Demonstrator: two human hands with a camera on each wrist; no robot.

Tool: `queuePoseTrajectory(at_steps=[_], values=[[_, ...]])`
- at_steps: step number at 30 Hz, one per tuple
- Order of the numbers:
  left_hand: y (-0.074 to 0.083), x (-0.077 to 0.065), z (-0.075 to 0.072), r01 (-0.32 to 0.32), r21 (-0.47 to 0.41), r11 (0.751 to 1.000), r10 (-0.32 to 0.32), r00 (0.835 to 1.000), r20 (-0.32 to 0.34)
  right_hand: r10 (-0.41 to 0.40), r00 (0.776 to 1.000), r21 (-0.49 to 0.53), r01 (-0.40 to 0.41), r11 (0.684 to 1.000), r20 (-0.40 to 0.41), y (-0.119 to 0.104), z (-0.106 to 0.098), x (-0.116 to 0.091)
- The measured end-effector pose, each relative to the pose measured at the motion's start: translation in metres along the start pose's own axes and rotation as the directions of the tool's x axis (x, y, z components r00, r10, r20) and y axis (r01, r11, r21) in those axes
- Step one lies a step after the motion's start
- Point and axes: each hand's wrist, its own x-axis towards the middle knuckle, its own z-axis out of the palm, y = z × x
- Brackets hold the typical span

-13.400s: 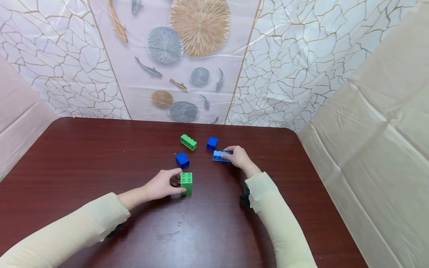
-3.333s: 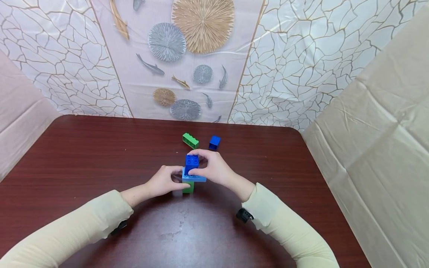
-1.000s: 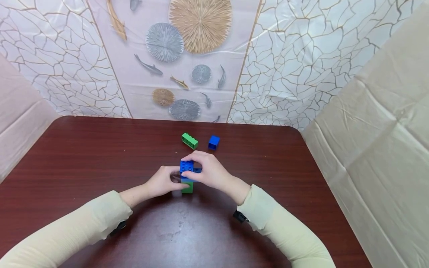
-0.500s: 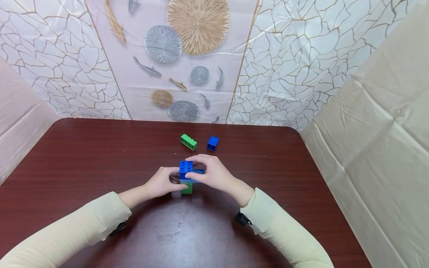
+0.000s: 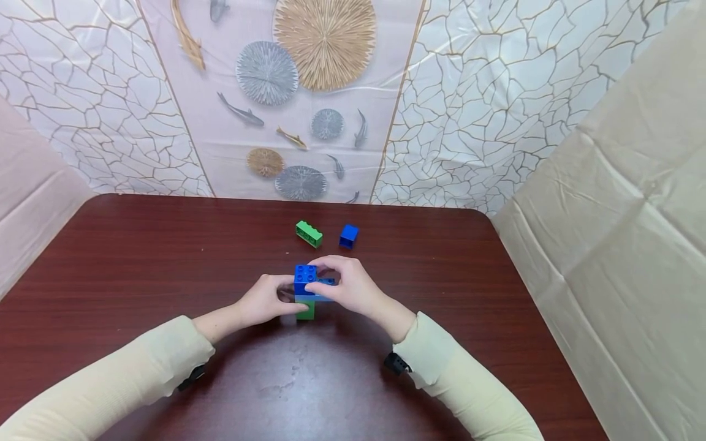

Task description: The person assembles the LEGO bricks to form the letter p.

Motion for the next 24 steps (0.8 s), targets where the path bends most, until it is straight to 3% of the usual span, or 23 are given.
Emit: queuePoseTrajectory(at_steps=[11, 19, 24], values=[[0.001, -0.002, 0.001, -0.026, 0.023, 0.999, 0.025, 1.0, 0.008, 0.003, 1.0, -0.005, -0.003, 1.0, -0.005, 0.002, 0.0, -0.001], [0.005, -0.004, -0.007, -0.084, 0.033, 0.996, 0.087, 0.993, -0.081, -0.029, 1.0, -0.047, 0.03, 0.998, 0.007, 0.002, -0.003, 0.0], [0.008, -0.004, -0.009, -0.108, 0.029, 0.994, 0.11, 0.989, -0.102, -0.032, 0.999, -0.077, 0.032, 0.996, 0.008, 0.001, -0.004, 0.0]])
